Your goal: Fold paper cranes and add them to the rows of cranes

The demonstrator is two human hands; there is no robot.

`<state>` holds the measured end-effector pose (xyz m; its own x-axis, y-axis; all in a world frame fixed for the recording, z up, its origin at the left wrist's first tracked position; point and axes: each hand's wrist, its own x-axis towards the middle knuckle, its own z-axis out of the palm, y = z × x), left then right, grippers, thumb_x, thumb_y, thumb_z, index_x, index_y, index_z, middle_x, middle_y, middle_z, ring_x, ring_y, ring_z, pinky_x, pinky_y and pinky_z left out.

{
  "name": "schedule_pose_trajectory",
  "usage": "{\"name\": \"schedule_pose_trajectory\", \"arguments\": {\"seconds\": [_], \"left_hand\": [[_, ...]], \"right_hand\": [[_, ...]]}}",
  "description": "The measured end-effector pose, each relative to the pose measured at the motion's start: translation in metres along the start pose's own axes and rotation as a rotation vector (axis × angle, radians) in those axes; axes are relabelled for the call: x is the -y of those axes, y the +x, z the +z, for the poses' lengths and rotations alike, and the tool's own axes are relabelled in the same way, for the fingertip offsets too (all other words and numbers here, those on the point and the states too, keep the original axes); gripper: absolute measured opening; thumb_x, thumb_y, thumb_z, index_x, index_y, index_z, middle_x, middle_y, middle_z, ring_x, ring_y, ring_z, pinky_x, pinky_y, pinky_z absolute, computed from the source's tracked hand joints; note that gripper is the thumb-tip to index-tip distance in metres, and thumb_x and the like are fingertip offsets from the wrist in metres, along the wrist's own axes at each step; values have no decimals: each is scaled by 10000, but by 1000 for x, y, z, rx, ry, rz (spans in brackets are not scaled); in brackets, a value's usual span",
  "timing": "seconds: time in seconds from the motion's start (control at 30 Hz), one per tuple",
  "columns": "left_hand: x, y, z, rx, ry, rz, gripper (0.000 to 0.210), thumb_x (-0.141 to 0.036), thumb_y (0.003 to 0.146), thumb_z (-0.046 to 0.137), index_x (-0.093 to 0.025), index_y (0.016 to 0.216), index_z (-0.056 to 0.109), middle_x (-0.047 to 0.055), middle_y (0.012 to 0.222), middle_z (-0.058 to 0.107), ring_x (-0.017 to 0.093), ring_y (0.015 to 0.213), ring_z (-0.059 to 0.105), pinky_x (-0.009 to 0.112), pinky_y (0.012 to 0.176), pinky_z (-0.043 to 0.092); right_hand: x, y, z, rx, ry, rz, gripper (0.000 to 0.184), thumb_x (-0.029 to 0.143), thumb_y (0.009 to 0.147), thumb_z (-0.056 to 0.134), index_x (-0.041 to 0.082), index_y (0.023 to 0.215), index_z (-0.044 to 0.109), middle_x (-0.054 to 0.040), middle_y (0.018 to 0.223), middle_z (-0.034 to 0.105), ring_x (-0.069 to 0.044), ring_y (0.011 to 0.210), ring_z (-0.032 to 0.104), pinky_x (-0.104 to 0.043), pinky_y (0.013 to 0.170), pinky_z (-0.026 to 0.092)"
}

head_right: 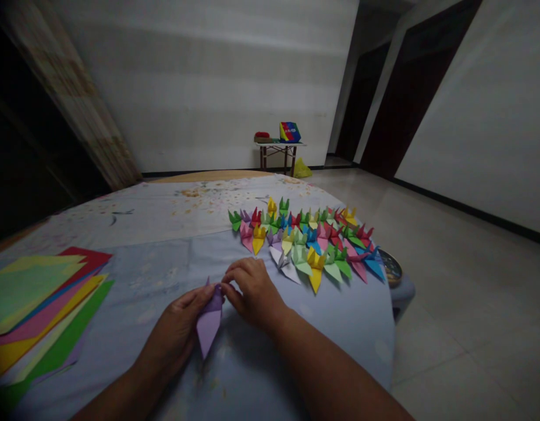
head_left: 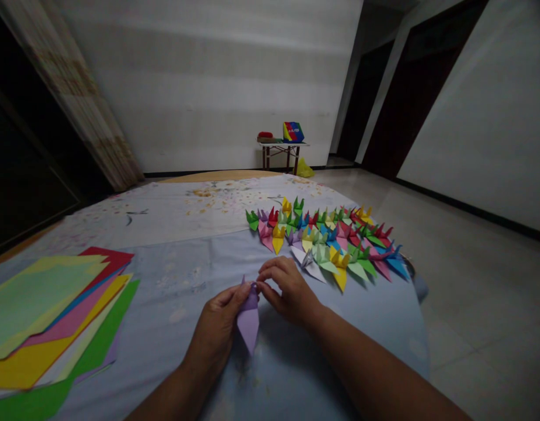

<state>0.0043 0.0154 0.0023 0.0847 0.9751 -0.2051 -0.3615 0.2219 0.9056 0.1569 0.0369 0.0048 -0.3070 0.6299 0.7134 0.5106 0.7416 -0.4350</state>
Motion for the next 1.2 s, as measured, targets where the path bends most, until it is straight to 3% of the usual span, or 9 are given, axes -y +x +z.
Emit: {"name": "schedule_pose_trajectory", "arguments": {"seconds": [0.17, 0.37, 0.53, 0.67, 0.93, 1.2], "left_hand": [[-1, -1, 0, 12, -15, -21, 267, -343, 639, 736, -146, 819, 723, 32, 717, 684, 129, 661, 568, 201, 633, 433], [1, -2, -2, 75, 89, -105, 254, -378, 656, 718, -134, 726, 707, 29, 629, 662, 116, 559, 548, 200, 553, 402], [1, -2, -3, 58, 151, -139, 276, -387, 630, 734, -122, 701, 697, 21, 588, 637, 99, 498, 518, 187, 493, 360], [1, -2, -2, 43, 96, -129, 251, -367, 635, 735, -134, 718, 691, 13, 609, 648, 95, 512, 527, 182, 510, 372], [-2, -5, 1, 78, 6, -136, 209, -324, 623, 748, -146, 714, 688, -17, 586, 639, 88, 520, 530, 180, 521, 379], [2, -3, -2, 53, 120, -85, 251, -349, 598, 751, -150, 741, 700, 11, 633, 665, 142, 569, 573, 242, 574, 419]], "right_hand": [[-2, -2, -1, 15, 45, 13, 131, 213, 784, 581, 191, 912, 570, -67, 898, 587, -187, 894, 531, -361, 813, 380], [-5, 0, -2, 68, 185, 113, 74, 170, 805, 539, 193, 866, 573, -50, 856, 592, -162, 838, 541, -323, 789, 409], [-5, 3, -4, 58, 253, 171, 52, 183, 815, 517, 187, 843, 561, -31, 791, 577, -142, 753, 539, -286, 719, 434], [-4, 3, -5, 40, 274, 236, 83, 189, 798, 529, 170, 865, 575, -29, 781, 574, -135, 733, 536, -271, 691, 437], [-2, 2, -4, 203, 344, 321, 81, 222, 784, 566, 164, 785, 622, -10, 726, 590, -113, 678, 529, -247, 663, 428], [3, 5, -4, 208, 417, 398, 95, 239, 760, 594, 159, 720, 624, -4, 695, 587, -115, 671, 523, -252, 665, 431]]}}
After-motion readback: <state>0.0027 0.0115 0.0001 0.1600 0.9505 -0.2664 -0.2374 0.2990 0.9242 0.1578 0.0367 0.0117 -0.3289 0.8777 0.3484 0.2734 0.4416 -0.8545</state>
